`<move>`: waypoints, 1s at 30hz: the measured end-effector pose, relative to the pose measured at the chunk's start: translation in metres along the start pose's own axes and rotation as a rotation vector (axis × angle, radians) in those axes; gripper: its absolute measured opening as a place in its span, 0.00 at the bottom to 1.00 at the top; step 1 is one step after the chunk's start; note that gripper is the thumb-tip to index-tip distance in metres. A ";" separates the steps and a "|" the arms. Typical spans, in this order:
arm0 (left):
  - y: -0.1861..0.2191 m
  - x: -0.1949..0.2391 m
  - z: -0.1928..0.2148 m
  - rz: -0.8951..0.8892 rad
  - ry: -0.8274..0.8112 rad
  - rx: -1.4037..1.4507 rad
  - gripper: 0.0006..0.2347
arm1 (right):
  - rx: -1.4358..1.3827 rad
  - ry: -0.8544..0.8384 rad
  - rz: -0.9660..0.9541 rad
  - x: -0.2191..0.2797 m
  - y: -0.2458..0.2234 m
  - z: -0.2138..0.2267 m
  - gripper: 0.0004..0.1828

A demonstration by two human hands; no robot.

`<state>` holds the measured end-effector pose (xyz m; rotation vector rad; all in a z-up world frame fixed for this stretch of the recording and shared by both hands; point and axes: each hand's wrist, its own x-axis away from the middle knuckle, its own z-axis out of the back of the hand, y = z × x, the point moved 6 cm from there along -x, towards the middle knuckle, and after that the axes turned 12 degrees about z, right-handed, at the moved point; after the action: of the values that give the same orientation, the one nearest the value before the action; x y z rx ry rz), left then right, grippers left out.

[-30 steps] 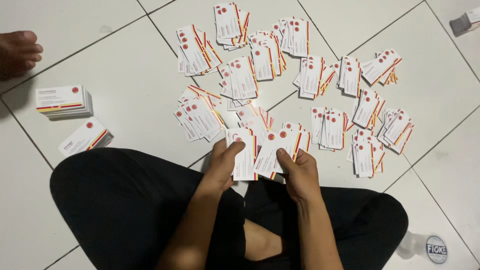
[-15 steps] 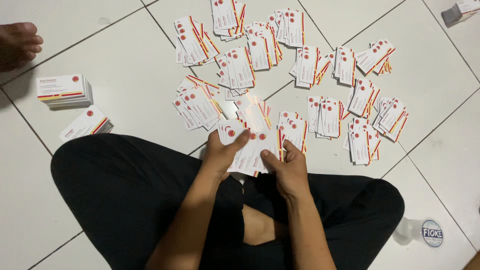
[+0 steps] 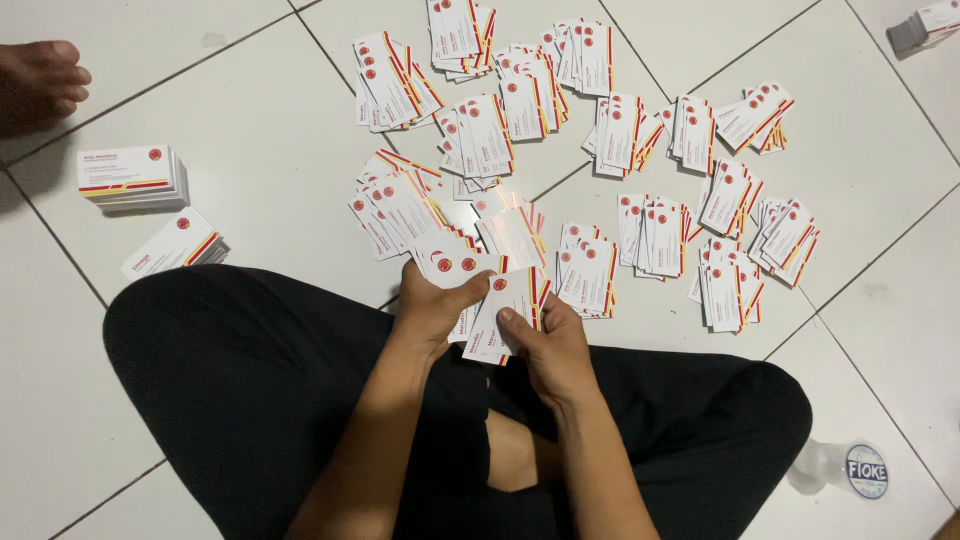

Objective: The person sits cross-legged on a tiled floor and sorts a large pile of small white cards with red and yellow designs. They pick up stacks of cards, separate them into smaller groups, and place them back on the floor in organized piles.

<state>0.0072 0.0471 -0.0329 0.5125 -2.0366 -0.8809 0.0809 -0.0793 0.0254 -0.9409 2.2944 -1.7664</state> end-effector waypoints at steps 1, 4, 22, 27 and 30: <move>0.004 0.002 -0.003 0.016 -0.003 0.025 0.19 | 0.055 -0.002 0.011 -0.002 0.002 0.003 0.15; 0.028 0.024 -0.012 0.157 0.128 0.136 0.22 | 0.135 0.004 0.015 -0.007 -0.004 0.001 0.12; 0.043 -0.008 0.047 0.106 0.084 0.462 0.16 | 1.537 -0.847 0.312 -0.069 0.089 -0.022 0.19; 0.056 -0.001 0.033 0.199 0.203 0.521 0.18 | 1.085 -0.412 0.140 -0.173 0.057 -0.088 0.23; 0.067 0.001 0.027 0.355 0.339 0.543 0.18 | 0.611 -0.256 -0.073 -0.220 0.059 -0.129 0.16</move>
<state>-0.0180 0.1016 0.0067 0.5226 -1.9502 -0.0135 0.1783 0.1525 -0.0487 -1.0472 1.4449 -2.0450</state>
